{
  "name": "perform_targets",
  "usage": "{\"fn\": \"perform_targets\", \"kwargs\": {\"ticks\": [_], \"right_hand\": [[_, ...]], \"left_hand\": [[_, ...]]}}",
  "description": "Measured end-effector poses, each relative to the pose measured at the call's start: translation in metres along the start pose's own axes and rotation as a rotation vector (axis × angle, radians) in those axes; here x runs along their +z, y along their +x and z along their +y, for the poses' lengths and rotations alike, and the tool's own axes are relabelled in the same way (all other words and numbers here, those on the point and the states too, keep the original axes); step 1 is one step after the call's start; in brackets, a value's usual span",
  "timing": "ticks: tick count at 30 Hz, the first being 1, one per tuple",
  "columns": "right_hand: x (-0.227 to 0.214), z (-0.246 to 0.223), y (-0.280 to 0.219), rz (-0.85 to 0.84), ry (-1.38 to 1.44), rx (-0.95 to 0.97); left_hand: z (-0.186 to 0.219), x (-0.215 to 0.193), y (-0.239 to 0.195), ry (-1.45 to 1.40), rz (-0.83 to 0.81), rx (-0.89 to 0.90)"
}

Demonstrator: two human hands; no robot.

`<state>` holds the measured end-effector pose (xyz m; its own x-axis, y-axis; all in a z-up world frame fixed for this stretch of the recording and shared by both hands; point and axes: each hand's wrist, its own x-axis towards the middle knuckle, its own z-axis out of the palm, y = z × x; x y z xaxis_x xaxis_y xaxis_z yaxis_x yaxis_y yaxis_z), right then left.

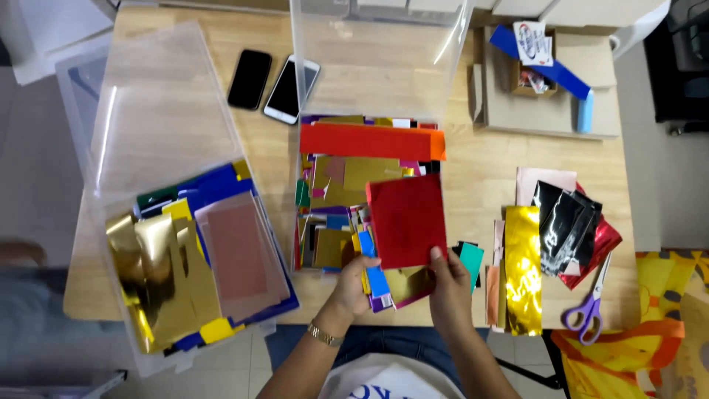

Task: Organizing and sorting various colored foil sheets into different piles and containers on a wooden table.

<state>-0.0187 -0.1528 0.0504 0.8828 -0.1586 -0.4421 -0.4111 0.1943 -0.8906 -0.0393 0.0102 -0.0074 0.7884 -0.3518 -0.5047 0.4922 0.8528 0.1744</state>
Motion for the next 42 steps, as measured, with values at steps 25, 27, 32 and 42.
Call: {"fn": "perform_targets", "kwargs": {"ticks": [25,27,32,42], "right_hand": [[-0.064,-0.007,-0.021,-0.112,0.175,-0.188],[-0.061,-0.006,-0.028,-0.142,0.078,-0.265],[-0.047,-0.017,-0.045,-0.091,-0.235,-0.309],[-0.086,0.002,0.003,-0.021,0.044,-0.209]], "left_hand": [[0.002,0.031,-0.037,0.433,0.174,0.076],[0.003,0.038,-0.04,0.445,0.167,0.098],[0.007,0.046,-0.051,0.687,0.182,0.193],[0.019,0.028,-0.07,0.827,-0.114,0.402]]}}
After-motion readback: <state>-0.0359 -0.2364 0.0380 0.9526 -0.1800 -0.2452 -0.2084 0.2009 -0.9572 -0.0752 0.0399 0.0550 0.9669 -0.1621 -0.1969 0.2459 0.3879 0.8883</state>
